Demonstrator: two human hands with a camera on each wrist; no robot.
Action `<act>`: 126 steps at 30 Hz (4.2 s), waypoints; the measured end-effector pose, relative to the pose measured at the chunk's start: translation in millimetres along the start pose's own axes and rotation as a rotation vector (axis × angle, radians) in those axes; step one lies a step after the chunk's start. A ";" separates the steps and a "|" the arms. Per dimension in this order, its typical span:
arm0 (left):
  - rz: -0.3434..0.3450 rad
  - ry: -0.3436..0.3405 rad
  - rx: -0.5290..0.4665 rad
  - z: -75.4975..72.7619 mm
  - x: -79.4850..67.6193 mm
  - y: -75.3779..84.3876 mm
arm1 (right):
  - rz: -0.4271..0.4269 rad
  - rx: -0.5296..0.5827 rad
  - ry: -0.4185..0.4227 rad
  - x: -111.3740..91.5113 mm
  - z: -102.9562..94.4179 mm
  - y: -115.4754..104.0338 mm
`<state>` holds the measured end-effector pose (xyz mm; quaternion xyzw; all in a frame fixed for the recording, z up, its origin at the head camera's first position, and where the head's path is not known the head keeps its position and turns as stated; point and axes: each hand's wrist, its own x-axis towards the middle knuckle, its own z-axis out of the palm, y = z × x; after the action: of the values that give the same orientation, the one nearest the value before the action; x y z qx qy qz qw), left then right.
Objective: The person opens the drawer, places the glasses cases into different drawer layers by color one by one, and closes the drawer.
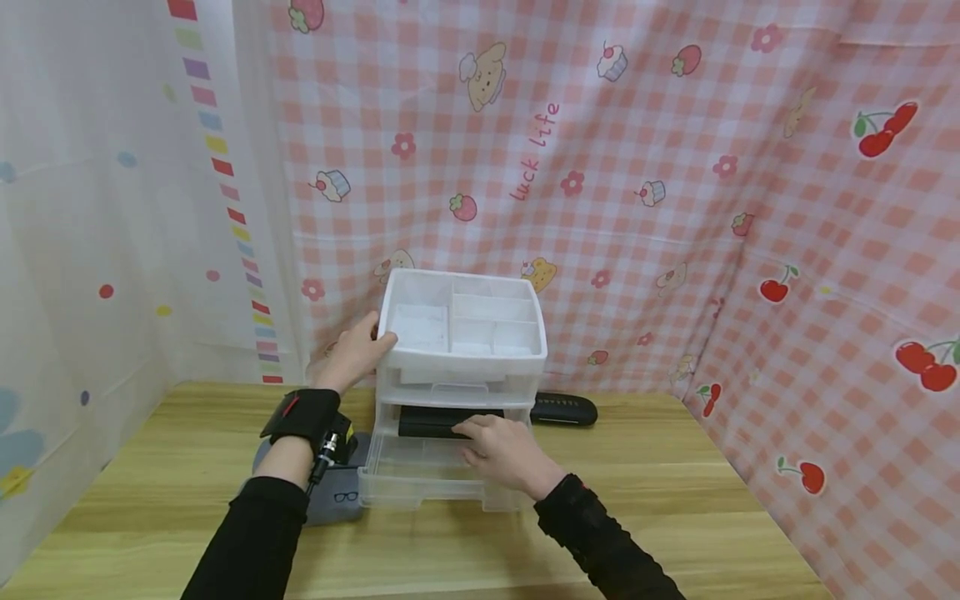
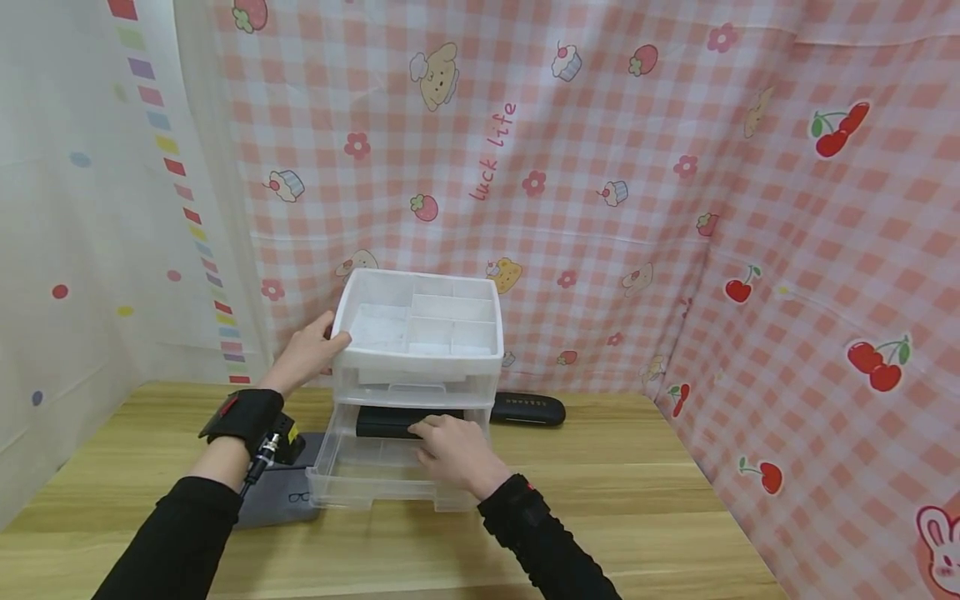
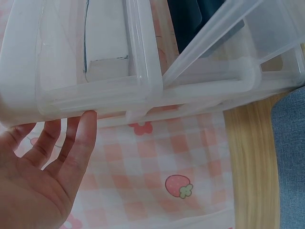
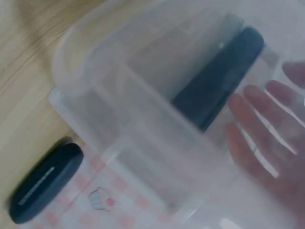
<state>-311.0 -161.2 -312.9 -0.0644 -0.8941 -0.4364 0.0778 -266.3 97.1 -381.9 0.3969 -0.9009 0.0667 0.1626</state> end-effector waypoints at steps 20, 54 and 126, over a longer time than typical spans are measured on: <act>0.009 -0.012 0.018 -1.0 -0.4 -2.1 | 0.382 0.161 0.544 -38.2 16.7 93.7; -0.017 0.023 0.020 1.7 4.0 -2.4 | 0.635 0.102 -0.240 -45.1 73.2 151.8; -0.004 0.010 0.002 4.0 1.5 -1.4 | 0.630 0.216 0.128 -79.1 -2.0 119.5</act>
<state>-313.0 -158.9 -316.1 -0.0604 -0.8943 -0.4358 0.0814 -303.9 233.3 -406.3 0.1089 -0.9549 0.2337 0.1472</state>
